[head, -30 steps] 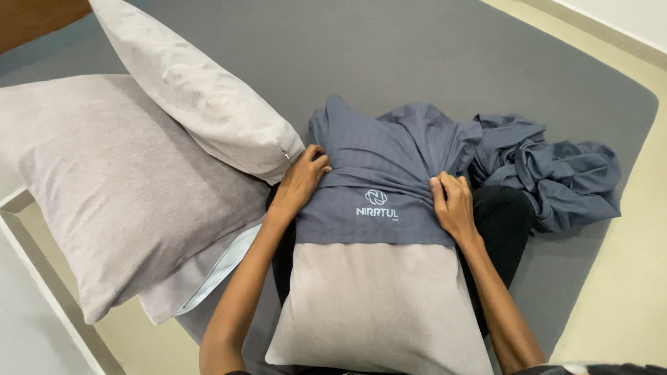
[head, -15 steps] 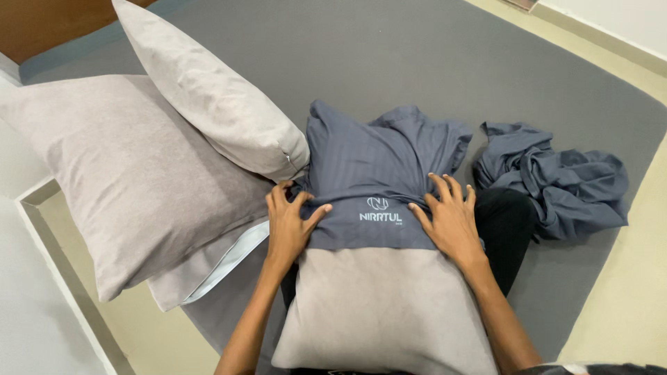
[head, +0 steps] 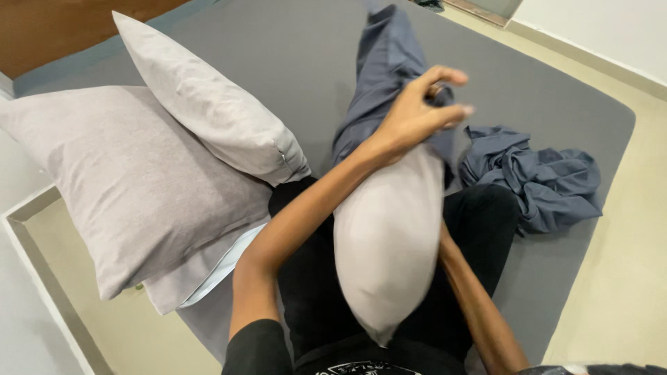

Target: The person puts pillowcases onto pillows by hand, smoothing the fabric and tucking in the edges.

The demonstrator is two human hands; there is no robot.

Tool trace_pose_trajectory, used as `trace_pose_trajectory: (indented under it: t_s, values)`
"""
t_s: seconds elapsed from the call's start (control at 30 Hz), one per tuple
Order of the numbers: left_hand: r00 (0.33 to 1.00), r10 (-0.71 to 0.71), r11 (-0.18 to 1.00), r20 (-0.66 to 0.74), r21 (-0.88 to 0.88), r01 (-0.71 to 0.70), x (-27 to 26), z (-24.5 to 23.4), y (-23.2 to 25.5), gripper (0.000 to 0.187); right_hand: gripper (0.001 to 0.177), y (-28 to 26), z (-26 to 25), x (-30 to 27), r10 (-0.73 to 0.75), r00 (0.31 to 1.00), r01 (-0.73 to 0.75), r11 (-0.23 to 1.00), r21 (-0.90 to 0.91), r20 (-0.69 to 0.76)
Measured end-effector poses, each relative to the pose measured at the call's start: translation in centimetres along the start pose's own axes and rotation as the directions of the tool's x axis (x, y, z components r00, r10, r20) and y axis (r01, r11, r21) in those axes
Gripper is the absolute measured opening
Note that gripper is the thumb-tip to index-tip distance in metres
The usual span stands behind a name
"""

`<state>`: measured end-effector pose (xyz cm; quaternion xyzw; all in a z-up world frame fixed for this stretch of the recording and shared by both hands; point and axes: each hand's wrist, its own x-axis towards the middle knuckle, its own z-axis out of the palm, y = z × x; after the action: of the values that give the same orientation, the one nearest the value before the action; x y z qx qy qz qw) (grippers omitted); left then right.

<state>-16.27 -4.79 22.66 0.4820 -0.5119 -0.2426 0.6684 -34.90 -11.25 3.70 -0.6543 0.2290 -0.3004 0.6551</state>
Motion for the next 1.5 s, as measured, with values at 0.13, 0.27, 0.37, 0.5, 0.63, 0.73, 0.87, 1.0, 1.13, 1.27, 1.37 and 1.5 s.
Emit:
trace_pose_trajectory:
  t_s: [0.13, 0.27, 0.37, 0.5, 0.63, 0.73, 0.87, 1.0, 1.13, 1.27, 1.37, 1.5]
  values:
    - [0.948, -0.010, 0.949, 0.319, 0.303, -0.092, 4.4, 0.7, 0.5, 0.057, 0.048, -3.5, -6.6, 1.3, -0.124, 0.961, 0.175, 0.965, 0.194, -0.248]
    - [0.985, 0.154, 0.717, -0.079, 0.695, -0.056, 5.8, -3.5, -8.3, 0.042, 0.059, -9.1, -10.0, 1.2, -0.406, 0.879, 0.322, 0.892, -0.316, -0.249]
    - [0.982, 0.189, 0.475, -0.026, 0.877, -0.068, 2.0, -7.8, -18.2, 0.056, 0.035, -11.4, -7.6, 2.1, -0.321, 0.945, 0.215, 0.759, -0.615, -0.065]
    - [0.990, -0.135, 0.307, 0.028, 0.952, 0.015, -4.9, -8.8, -24.1, 0.035, 0.035, -8.2, -2.6, 7.5, -0.237, 0.948, 0.308, 0.535, -0.787, 0.211]
    - [0.966, 0.219, 0.318, 0.139, 0.926, -0.205, -11.3, -6.6, -18.8, 0.030, 0.049, -1.0, 0.2, 13.9, -0.422, 0.757, 0.573, 0.065, -0.817, 0.498]
    - [0.918, 0.323, 0.337, 0.230, 0.878, -0.338, -14.1, -6.8, -13.9, 0.035, 0.022, 2.3, 0.3, 14.3, -0.406, 0.739, 0.632, 0.143, -0.761, 0.537]
    - [0.974, 0.226, 0.471, -0.006, 0.876, -0.104, -13.7, -9.7, -12.7, 0.032, 0.008, 3.4, 0.7, 11.3, -0.444, 0.799, 0.553, 0.279, -0.785, 0.405]
    - [0.847, 0.531, 0.362, -0.029, 0.911, -0.196, -12.0, -14.2, -14.1, 0.039, 0.009, 1.5, -0.2, 8.8, -0.487, 0.812, 0.512, 0.332, -0.792, 0.321]
    - [0.963, 0.225, 0.420, -0.146, 0.907, 0.040, -13.5, -12.9, -15.8, 0.022, 0.011, 0.4, -0.9, 8.1, -0.453, 0.832, 0.492, 0.335, -0.804, 0.320]
    - [0.975, 0.168, 0.371, -0.146, 0.926, 0.075, -19.2, -8.5, -13.3, 0.026, 0.011, 0.9, -1.2, 8.7, -0.511, 0.748, 0.589, 0.220, -0.778, 0.422]
    - [0.974, 0.097, 0.416, -0.205, 0.897, 0.148, -21.9, -7.1, -9.9, 0.023, 0.012, 1.7, -0.9, 8.4, -0.478, 0.774, 0.582, 0.279, -0.764, 0.415]
    - [0.951, 0.065, 0.476, -0.303, 0.847, 0.237, -23.1, -7.2, -6.8, 0.042, 0.026, 0.0, -1.1, 6.0, -0.218, 0.940, 0.326, 0.353, -0.877, 0.261]
